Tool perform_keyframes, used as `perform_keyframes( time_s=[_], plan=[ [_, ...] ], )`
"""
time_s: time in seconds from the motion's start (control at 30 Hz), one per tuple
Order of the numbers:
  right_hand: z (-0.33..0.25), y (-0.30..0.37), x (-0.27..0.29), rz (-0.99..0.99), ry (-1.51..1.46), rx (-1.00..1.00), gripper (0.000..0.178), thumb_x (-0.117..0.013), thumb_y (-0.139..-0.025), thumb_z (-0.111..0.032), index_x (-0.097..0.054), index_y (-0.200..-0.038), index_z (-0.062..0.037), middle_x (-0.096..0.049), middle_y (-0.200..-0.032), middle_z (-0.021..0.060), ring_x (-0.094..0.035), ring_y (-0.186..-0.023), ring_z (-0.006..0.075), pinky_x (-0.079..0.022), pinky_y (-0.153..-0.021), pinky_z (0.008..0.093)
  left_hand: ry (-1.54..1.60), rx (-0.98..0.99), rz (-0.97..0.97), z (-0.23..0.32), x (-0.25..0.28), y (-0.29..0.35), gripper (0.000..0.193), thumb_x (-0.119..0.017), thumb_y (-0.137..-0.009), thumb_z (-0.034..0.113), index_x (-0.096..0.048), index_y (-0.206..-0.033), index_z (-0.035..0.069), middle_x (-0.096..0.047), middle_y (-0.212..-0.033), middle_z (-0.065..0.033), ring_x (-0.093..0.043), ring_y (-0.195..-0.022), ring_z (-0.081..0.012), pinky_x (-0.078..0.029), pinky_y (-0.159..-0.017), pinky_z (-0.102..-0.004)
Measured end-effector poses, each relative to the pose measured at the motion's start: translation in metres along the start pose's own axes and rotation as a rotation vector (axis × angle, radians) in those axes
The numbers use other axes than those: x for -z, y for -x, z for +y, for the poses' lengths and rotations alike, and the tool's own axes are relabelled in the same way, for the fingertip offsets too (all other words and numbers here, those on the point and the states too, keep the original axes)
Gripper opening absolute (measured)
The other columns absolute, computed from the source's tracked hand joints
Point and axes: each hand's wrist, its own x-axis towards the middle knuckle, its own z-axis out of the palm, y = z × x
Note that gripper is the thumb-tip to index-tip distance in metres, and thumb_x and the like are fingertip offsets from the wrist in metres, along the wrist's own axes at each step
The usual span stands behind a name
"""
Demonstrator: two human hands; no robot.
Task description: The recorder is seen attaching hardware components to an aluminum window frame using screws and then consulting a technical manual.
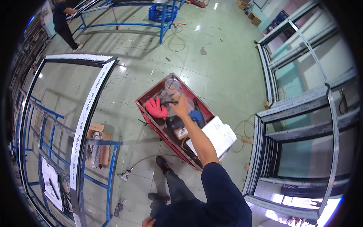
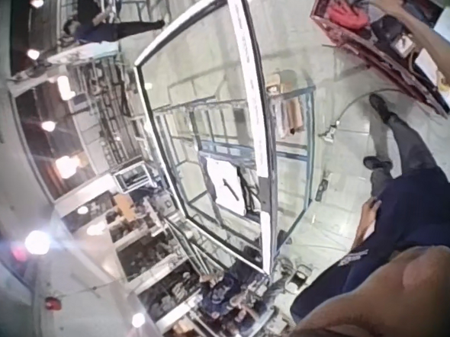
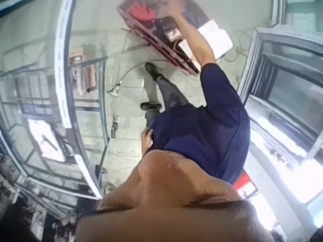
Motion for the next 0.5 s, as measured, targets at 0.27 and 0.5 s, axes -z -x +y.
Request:
perform_keyframes(
  time_s=[0.27,0.5],
  plan=[
    [-0.007,-0.109,-0.072,0.07,0.139,0.15,0.117,-0.094,-0.053,-0.034,-0.032,-0.146,0.0019,-0.043,-0.144,0.0242,-0.037,-0.137,0.0387,-0.033,-0.113,0.0461,0.62,0.165,0.087,-0.032,-0.001,-0.116,0.028,-0.056,-0.099,0.025,-0.064,-0.112,0.001,-0.069,-0.096,-0.0096,-0.065,-0.084,-0.016,-0.052,-0.077,-0.0332],
    [-0.057,-0.088,-0.063,-0.037,-0.255,0.212,0.093,-0.089,-0.058,-0.018,-0.045,-0.137,0.0041,-0.056,-0.128,0.0194,-0.054,-0.12,0.0318,-0.042,-0.105,0.0403,0.43,0.17,0.463,-0.031,0.008,-0.102,0.024,-0.062,-0.095,0.019,-0.064,-0.109,0.001,-0.069,-0.096,-0.0083,-0.065,-0.081,-0.0161,-0.052,-0.076,-0.0302]
  ],
)
